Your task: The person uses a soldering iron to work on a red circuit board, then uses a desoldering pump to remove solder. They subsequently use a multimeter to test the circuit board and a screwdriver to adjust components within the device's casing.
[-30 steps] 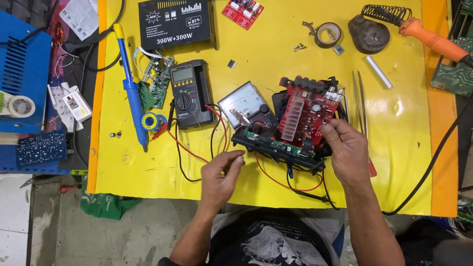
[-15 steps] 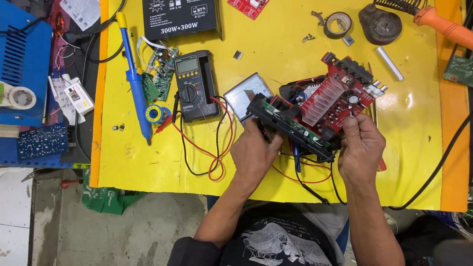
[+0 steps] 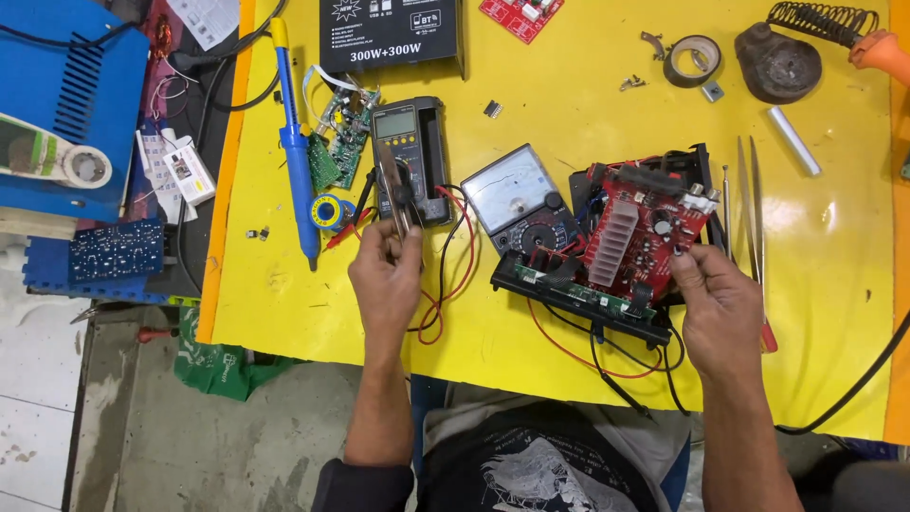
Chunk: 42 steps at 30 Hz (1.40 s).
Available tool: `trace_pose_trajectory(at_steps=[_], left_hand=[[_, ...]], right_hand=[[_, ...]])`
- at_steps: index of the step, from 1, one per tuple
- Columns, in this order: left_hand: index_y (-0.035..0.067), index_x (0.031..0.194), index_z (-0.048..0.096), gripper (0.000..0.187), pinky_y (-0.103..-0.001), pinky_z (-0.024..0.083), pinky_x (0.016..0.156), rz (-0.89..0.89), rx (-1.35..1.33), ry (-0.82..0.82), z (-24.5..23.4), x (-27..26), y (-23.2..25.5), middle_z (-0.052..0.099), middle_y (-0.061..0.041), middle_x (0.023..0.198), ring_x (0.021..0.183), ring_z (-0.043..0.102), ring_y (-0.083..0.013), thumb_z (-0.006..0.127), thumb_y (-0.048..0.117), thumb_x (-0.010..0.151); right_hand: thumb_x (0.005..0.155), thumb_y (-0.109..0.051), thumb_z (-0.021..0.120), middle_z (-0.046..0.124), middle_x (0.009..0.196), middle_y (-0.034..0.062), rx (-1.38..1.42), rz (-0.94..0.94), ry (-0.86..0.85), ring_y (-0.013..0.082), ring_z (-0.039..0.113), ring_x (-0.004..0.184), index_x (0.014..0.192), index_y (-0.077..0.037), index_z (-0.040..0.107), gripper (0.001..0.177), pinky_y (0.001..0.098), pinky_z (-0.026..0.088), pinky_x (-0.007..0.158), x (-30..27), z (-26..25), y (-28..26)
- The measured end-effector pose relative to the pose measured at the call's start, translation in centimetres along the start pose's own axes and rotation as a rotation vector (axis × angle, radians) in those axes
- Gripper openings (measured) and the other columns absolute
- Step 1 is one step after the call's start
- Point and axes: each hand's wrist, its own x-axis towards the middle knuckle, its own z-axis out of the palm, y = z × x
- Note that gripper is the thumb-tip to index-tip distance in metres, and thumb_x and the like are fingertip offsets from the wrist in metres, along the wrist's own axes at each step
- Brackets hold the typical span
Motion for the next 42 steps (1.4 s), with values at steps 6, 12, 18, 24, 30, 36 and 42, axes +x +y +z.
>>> trace_pose_trajectory(at_steps=[6,12,18,24,30,36,42], left_hand=[[0.002,0.15,0.048,0.056,-0.031,0.054,0.053,0.188,0.155,-0.107,-1.8,4.6,0.2,0.074,-0.007,0.091,0.07,0.067,-0.0148,0.051,0.036,0.105],[0.004,0.139,0.062,0.052,-0.042,0.055,0.086,0.541,0.448,-0.015,-8.1,3.6,-0.2,0.067,-0.02,0.122,0.11,0.062,-0.0326,0.047,-0.018,0.093],[0.019,0.167,0.019,0.093,-0.054,0.039,0.1,0.54,0.984,-0.232,-8.1,5.5,-3.4,0.022,-0.018,0.169,0.13,0.036,-0.0404,0.063,-0.003,0.087],[0.022,0.164,0.032,0.09,-0.049,0.038,0.091,0.731,0.919,-0.294,-6.4,8.7,-4.3,0.041,-0.019,0.158,0.129,0.039,-0.0383,0.083,0.028,0.09],[0.013,0.134,0.071,0.033,-0.041,0.045,0.079,0.892,0.696,-0.055,-6.6,8.8,-3.9,0.074,-0.009,0.125,0.107,0.064,-0.0275,0.076,0.016,0.101],[0.007,0.147,0.057,0.069,-0.05,0.038,0.076,0.793,0.934,0.059,-5.1,1.1,0.6,0.059,-0.021,0.14,0.113,0.053,-0.0392,0.063,-0.019,0.083],[0.002,0.138,0.058,0.049,-0.053,0.043,0.104,1.014,0.459,-0.608,4.0,-8.9,0.6,0.063,-0.019,0.142,0.127,0.058,-0.0349,0.067,0.004,0.09]], right_hand=[[0.114,-0.012,0.054,0.07,0.107,0.0094,-0.092,0.082,-0.069,0.0212,0.064,0.095,0.127,-0.002,0.068,0.022,0.0393,0.059,0.082,0.8,0.6,-2.0],[0.111,-0.003,0.061,0.067,0.1,0.0164,-0.1,0.06,-0.032,0.0248,0.065,0.077,0.133,0.006,0.063,0.024,0.0356,0.057,0.071,1.6,0.3,-0.6],[0.108,-0.004,0.063,0.064,0.108,0.0183,-0.053,0.104,-0.073,0.0259,0.065,0.081,0.142,0.009,0.058,0.037,0.0361,0.058,0.076,1.7,-0.1,0.2],[0.106,-0.009,0.062,0.066,0.114,0.0195,-0.111,0.124,-0.07,0.0251,0.064,0.088,0.144,0.007,0.056,0.041,0.0365,0.057,0.079,1.2,0.1,-1.0],[0.108,-0.004,0.062,0.066,0.1,0.0106,0.099,0.055,-0.059,0.0184,0.064,0.087,0.122,-0.001,0.059,0.014,0.0309,0.059,0.076,1.3,-0.1,0.7],[0.11,-0.007,0.061,0.069,0.105,0.0044,0.217,0.013,0.061,0.0115,0.061,0.087,0.128,-0.003,0.06,0.019,0.0259,0.053,0.079,1.9,-0.8,1.4],[0.104,-0.015,0.069,0.071,0.101,0.0,0.381,0.101,0.217,0.0047,0.059,0.076,0.129,-0.007,0.063,0.027,0.0165,0.051,0.068,2.4,-1.7,0.6]])
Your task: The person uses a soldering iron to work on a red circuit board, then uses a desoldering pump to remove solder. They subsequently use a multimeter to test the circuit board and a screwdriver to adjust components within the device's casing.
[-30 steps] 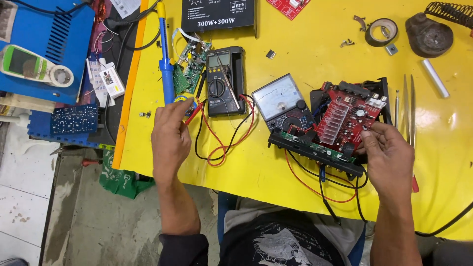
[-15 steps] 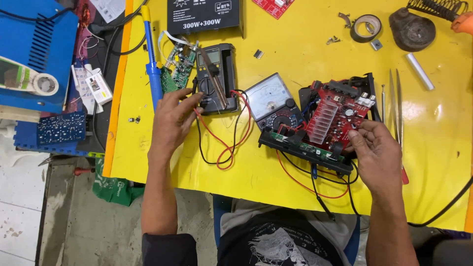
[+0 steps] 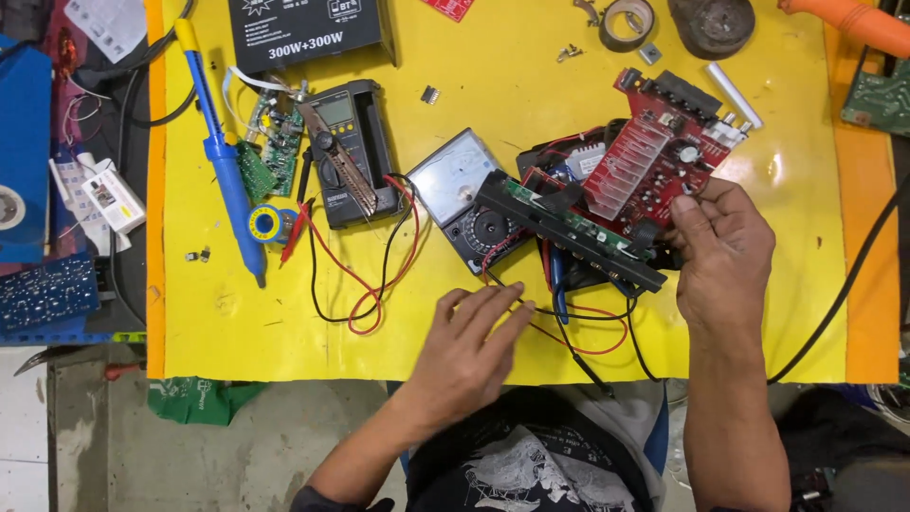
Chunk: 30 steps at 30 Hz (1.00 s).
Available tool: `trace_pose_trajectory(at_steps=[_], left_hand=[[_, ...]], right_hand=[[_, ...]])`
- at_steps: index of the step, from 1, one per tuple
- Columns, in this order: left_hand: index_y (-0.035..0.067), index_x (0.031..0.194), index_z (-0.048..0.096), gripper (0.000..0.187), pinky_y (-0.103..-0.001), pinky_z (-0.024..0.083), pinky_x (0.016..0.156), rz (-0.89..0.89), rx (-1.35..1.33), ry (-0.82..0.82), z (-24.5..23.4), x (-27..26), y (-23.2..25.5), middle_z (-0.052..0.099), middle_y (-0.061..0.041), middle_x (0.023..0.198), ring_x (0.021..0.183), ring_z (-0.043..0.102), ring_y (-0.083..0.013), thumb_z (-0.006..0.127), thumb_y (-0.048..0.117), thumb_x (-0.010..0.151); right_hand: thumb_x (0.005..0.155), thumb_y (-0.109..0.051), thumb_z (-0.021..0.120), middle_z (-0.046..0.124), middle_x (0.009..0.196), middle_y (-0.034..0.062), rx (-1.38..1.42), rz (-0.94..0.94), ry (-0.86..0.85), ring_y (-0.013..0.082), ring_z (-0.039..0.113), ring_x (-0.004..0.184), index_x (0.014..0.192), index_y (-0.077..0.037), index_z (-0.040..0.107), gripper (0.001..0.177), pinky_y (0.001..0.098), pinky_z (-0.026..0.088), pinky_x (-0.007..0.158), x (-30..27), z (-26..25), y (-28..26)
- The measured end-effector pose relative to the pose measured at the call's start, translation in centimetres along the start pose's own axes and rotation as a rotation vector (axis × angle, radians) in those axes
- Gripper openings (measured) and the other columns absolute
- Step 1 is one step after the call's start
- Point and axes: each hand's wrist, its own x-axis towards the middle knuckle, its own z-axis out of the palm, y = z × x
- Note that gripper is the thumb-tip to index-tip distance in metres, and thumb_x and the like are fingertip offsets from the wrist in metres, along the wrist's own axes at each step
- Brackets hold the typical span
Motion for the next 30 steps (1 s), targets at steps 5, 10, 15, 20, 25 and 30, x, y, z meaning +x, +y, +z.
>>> trace_pose_trajectory(at_steps=[5,10,15,20,25,30], left_hand=[[0.012,0.147,0.047,0.073,-0.056,0.036,0.101,-0.07,0.154,-0.101,4.1,2.1,2.8,0.06,-0.019,0.136,0.132,0.053,-0.0361,0.077,0.046,0.09],[0.024,0.115,0.068,0.029,-0.046,0.028,0.1,0.051,0.193,0.189,4.9,2.8,2.7,0.063,-0.009,0.104,0.111,0.064,-0.029,0.074,0.005,0.095],[0.018,0.102,0.073,0.02,-0.047,0.035,0.099,0.046,0.024,0.487,5.2,1.2,0.4,0.068,-0.003,0.087,0.092,0.066,-0.0216,0.087,0.019,0.087],[0.012,0.104,0.063,0.015,-0.044,0.048,0.107,-0.147,-0.697,0.8,1.9,-0.2,-1.3,0.072,-0.004,0.097,0.094,0.072,-0.0215,0.052,0.02,0.109],[0.018,0.108,0.061,0.008,-0.05,0.044,0.103,-0.022,-1.352,0.824,-0.7,-0.9,-4.8,0.062,-0.007,0.091,0.091,0.063,-0.0247,0.055,0.024,0.107],[0.02,0.107,0.066,0.02,-0.054,0.037,0.111,0.044,-1.864,0.797,-0.9,-1.5,-6.9,0.068,-0.001,0.095,0.096,0.064,-0.0202,0.051,0.031,0.114]], right_hand=[[0.105,-0.013,0.066,0.074,0.114,0.0042,0.056,-0.044,-0.038,0.0089,0.07,0.092,0.128,-0.005,0.062,0.024,0.0206,0.06,0.076,-0.7,0.2,-1.4],[0.108,-0.015,0.063,0.071,0.118,0.0055,0.004,-0.116,-0.011,0.0124,0.068,0.1,0.129,-0.005,0.059,0.024,0.0262,0.058,0.082,-0.9,-0.5,-2.3],[0.111,-0.016,0.06,0.071,0.119,0.0036,0.017,-0.111,0.068,0.0083,0.067,0.097,0.132,-0.005,0.06,0.024,0.0238,0.064,0.084,-1.1,-1.3,-3.0],[0.109,-0.018,0.064,0.071,0.098,0.002,0.049,-0.09,0.015,0.0043,0.056,0.065,0.13,-0.003,0.061,0.026,0.0192,0.053,0.059,-0.7,-2.0,-1.4],[0.108,-0.016,0.059,0.069,0.125,0.0103,-0.034,-0.077,-0.053,0.0187,0.067,0.117,0.132,-0.003,0.057,0.028,0.0352,0.064,0.1,-1.6,-0.8,-2.6],[0.11,-0.011,0.057,0.069,0.124,0.0107,-0.055,-0.069,-0.053,0.018,0.067,0.113,0.132,-0.001,0.057,0.024,0.0347,0.064,0.1,-1.6,-0.8,-2.3]])
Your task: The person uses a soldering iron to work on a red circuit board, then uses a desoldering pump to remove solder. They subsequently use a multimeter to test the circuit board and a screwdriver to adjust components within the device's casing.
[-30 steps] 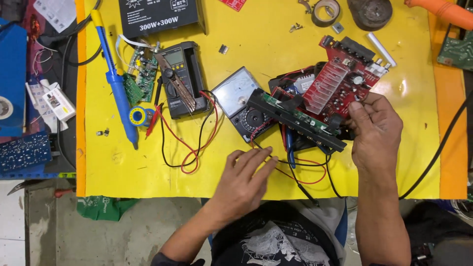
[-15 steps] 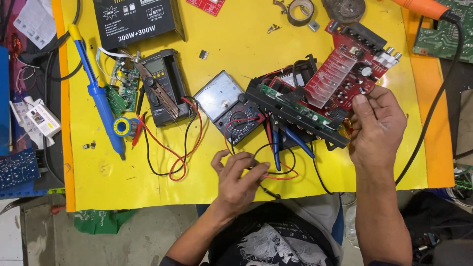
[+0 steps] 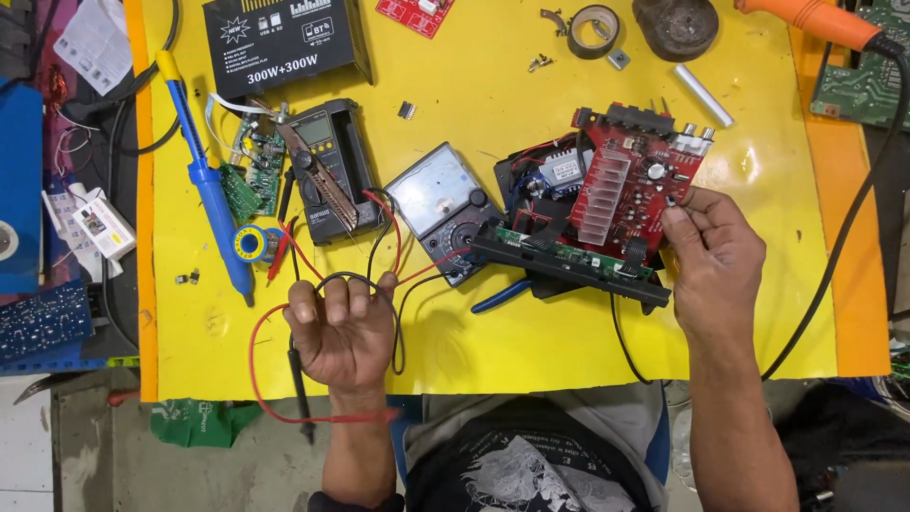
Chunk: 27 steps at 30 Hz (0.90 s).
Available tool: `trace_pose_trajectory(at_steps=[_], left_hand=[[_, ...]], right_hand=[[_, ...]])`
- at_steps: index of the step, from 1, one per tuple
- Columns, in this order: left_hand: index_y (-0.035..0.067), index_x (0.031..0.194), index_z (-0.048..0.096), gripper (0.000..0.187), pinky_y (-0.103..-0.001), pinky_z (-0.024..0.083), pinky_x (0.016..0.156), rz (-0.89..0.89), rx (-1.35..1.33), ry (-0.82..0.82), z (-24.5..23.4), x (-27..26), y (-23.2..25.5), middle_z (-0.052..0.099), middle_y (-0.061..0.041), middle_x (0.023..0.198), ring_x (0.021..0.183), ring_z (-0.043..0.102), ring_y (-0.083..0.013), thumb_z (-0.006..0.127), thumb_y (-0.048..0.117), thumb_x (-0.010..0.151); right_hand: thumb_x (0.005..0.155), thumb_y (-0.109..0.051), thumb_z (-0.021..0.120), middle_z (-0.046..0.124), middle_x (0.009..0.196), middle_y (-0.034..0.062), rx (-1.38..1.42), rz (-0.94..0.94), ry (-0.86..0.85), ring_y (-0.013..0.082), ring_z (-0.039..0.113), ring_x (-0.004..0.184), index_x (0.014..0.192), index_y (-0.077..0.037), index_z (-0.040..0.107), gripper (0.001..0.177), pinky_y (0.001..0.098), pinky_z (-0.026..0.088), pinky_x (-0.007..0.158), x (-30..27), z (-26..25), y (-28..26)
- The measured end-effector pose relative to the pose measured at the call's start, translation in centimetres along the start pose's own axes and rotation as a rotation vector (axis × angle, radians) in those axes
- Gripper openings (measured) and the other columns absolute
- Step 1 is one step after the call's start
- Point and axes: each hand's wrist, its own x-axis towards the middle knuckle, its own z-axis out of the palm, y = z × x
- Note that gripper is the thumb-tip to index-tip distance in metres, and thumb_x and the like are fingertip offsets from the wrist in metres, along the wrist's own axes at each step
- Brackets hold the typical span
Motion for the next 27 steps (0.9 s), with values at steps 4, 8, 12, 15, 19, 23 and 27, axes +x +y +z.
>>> trace_pose_trajectory(at_steps=[4,8,12,15,19,23,27], left_hand=[[0.018,0.099,0.065,0.029,-0.053,0.034,0.109,-0.059,-0.12,-0.046,0.1,0.8,-0.2,0.066,0.0,0.085,0.09,0.063,-0.0202,0.048,0.037,0.112],[0.014,0.097,0.063,0.032,-0.051,0.036,0.108,-0.108,-0.086,0.029,1.3,1.6,-0.4,0.06,-0.005,0.078,0.085,0.06,-0.0234,0.043,0.033,0.113],[0.01,0.101,0.061,0.035,-0.055,0.036,0.111,-0.128,0.124,0.051,2.7,1.9,0.1,0.059,-0.009,0.079,0.091,0.062,-0.0301,0.036,0.03,0.114],[0.009,0.1,0.063,0.03,-0.052,0.042,0.106,-0.164,0.343,0.053,3.3,1.9,0.4,0.065,-0.009,0.081,0.087,0.066,-0.0284,0.043,0.027,0.112],[-0.001,0.087,0.061,0.035,-0.05,0.049,0.094,-0.042,0.694,-0.02,4.0,1.7,-0.5,0.063,-0.017,0.062,0.07,0.065,-0.0297,0.045,0.023,0.107],[0.005,0.084,0.066,0.028,-0.032,0.05,0.073,-0.216,1.143,-0.237,9.1,2.1,0.6,0.067,-0.005,0.074,0.077,0.058,-0.0175,0.052,0.017,0.104],[0.009,0.085,0.062,0.034,-0.038,0.04,0.08,-0.14,1.371,-0.395,11.5,1.9,-0.8,0.065,-0.002,0.074,0.066,0.056,-0.018,0.044,0.028,0.106]], right_hand=[[0.109,-0.007,0.056,0.07,0.12,0.0113,-0.113,0.019,-0.086,0.0191,0.067,0.111,0.131,0.0,0.059,0.024,0.0351,0.062,0.099,0.0,-0.1,-0.2],[0.106,-0.006,0.058,0.073,0.116,0.0096,-0.19,0.037,-0.162,0.0184,0.069,0.108,0.129,-0.001,0.063,0.025,0.035,0.061,0.098,0.3,-0.3,0.6],[0.107,-0.002,0.058,0.07,0.101,0.0075,-0.211,-0.009,-0.22,0.0159,0.065,0.09,0.125,0.0,0.063,0.019,0.0312,0.06,0.084,0.6,-1.5,2.4],[0.1,-0.01,0.064,0.076,0.113,0.0135,-0.484,-0.001,-0.213,0.0231,0.071,0.105,0.129,-0.001,0.067,0.031,0.0348,0.057,0.094,-0.2,-0.9,1.6],[0.103,0.003,0.064,0.074,0.104,0.0307,-0.608,-0.194,-0.162,0.0467,0.072,0.094,0.125,0.011,0.068,0.023,0.0565,0.057,0.085,-0.9,0.6,0.2],[0.104,-0.013,0.065,0.064,0.13,0.0231,-0.929,-0.468,-0.022,0.0352,0.063,0.117,0.139,0.004,0.062,0.039,0.0484,0.057,0.086,-1.4,1.1,1.6],[0.104,0.001,0.065,0.067,0.12,0.0307,-0.699,-0.827,0.008,0.0402,0.067,0.113,0.128,0.016,0.065,0.029,0.0458,0.06,0.094,-4.6,2.3,-1.6]])
